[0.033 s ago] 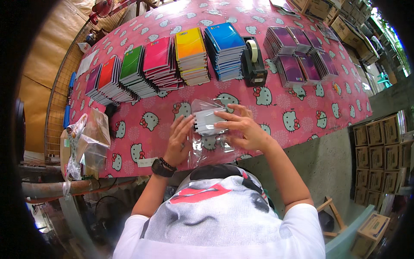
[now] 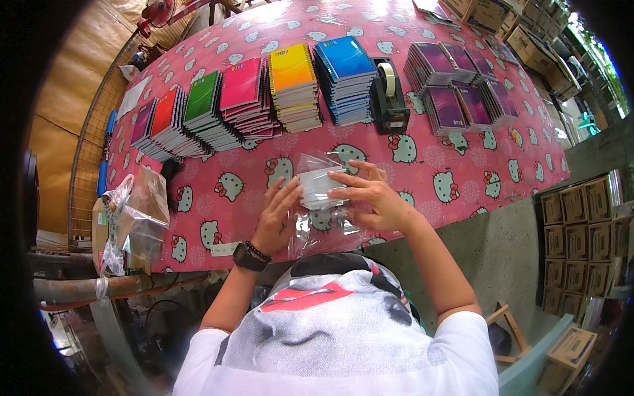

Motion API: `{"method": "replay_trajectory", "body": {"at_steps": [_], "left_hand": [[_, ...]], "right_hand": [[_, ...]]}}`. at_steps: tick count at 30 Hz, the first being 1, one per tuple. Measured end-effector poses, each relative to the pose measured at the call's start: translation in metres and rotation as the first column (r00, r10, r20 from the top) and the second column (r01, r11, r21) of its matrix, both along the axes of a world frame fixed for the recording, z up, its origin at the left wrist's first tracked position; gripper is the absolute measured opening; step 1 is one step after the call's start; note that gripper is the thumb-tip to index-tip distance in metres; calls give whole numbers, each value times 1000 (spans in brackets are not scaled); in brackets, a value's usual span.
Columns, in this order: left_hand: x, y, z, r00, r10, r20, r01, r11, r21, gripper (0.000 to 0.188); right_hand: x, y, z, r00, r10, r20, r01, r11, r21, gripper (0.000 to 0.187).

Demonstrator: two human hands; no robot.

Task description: The person repeatedly picks up small spiral-bound notebooks from stacks on a pink Hello Kitty table, places them into clear plastic bags, and sets the packaged notebooks aside. The person handles notebooks of various colors one at a time throughout the clip.

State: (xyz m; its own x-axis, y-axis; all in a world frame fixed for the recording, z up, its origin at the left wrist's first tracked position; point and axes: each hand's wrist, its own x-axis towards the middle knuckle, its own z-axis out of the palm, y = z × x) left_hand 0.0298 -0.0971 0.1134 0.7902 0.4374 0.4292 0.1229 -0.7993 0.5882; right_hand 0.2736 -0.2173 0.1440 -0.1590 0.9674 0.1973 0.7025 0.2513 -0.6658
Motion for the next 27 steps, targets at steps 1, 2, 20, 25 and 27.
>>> {"method": "replay_trajectory", "body": {"at_steps": [1,2,20,25,27], "left_hand": [[1,0,1,998,-39,-41,38,999,-8,64],[2,3,1,994,-73,-76,72,997,-19,70],[24,9,7,962,-147,-231,153,988,5,81],[24,5,9,961,-158,-227,155,987,-27,80],[27,8,15,957,-159,-244,161,987,-13,80]], "right_hand": [[1,0,2,1000,20,17,-19,1000,-16,55],[3,0,4,999,36,34,-35,999,-29,59],[-1,13,0,985,127,-119,-132,991,-36,54],[111,63,-34,664,-556,-500,672,737,71,34],[139,82,-34,407,-896,-175,903,424,-70,32]]}}
